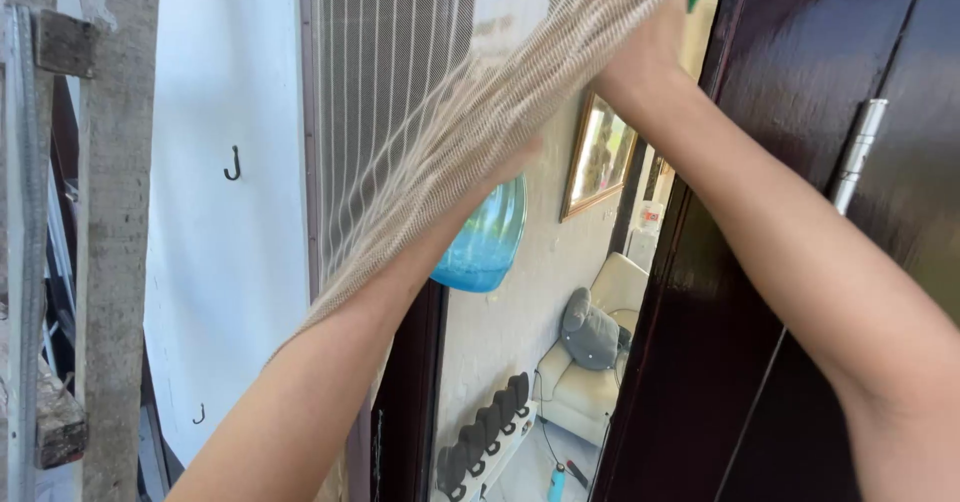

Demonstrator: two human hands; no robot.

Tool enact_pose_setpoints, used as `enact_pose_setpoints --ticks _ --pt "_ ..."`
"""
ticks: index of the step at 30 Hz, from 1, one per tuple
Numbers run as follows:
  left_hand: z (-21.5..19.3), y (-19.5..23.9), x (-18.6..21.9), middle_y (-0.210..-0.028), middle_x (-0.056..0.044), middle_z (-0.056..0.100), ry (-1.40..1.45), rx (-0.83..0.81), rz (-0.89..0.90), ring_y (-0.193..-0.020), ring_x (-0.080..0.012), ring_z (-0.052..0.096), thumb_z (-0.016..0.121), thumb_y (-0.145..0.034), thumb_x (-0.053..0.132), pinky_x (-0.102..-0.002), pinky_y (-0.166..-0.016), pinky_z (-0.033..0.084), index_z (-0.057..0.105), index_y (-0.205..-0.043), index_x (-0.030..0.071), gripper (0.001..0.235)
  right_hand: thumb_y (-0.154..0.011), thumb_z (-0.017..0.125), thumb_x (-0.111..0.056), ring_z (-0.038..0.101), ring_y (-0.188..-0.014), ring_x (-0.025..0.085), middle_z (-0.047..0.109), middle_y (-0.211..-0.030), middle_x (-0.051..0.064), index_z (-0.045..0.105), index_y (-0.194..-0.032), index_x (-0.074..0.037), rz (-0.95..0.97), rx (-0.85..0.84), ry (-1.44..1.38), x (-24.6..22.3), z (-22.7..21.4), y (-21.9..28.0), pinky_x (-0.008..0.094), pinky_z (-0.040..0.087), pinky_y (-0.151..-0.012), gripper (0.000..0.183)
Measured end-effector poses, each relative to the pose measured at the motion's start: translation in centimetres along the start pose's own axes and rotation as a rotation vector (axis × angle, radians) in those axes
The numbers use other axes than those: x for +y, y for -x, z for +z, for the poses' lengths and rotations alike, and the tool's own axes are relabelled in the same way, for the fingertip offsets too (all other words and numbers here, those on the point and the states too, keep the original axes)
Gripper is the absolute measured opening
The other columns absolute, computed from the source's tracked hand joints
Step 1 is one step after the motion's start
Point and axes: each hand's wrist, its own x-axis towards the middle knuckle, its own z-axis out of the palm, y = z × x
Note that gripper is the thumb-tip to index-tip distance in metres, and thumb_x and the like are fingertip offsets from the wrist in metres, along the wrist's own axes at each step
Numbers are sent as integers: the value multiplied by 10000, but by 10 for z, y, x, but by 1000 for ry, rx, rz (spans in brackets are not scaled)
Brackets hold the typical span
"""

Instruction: The person cleans a dark brown door frame using a spray bottle and a green cloth. They spray the frame and wipe it down, focusing on the lower sections while sitting on a small stool and later moving to the upper sections while standing.

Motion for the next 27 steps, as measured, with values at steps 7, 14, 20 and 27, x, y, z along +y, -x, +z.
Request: enact_pose_setpoints --ticks 7,14,20,27 --pt "21 -7 -24 -1051 -161 731 -14 1 30 -960 -293 725 613 -846 219 -477 -911 561 700 -1212 87 399 -1091 539 -279 555 -1258 330 613 -1389 186 636 -1333 -22 -204 -33 -855 -42 95 23 425 420 -1091 366" --pt "47 35 -76 -1059 -170 728 -31 -34 19 -972 -296 717 597 -854 237 -481 -925 549 693 -1223 81 413 -1060 460 -353 486 -1335 298 535 -1457 142 556 -1411 -54 -126 -456 -1258 -112 175 24 396 361 -1166 471" --pt "45 15 -68 -1065 -177 725 -32 -71 26 -982 -300 710 583 -860 251 -485 -937 539 686 -1233 76 425 -899 550 -420 494 -1365 335 617 -1370 123 700 -1206 -79 -572 -370 -220 -101 -49 81 508 351 -1170 482" --pt "61 -21 -67 -1072 -185 722 -46 -82 52 -994 -303 702 566 -867 269 -490 -951 528 679 -1244 69 441 -893 707 -461 682 -1062 351 723 -1189 159 738 -1200 -98 -204 -212 -442 -27 -17 19 509 517 -935 477"
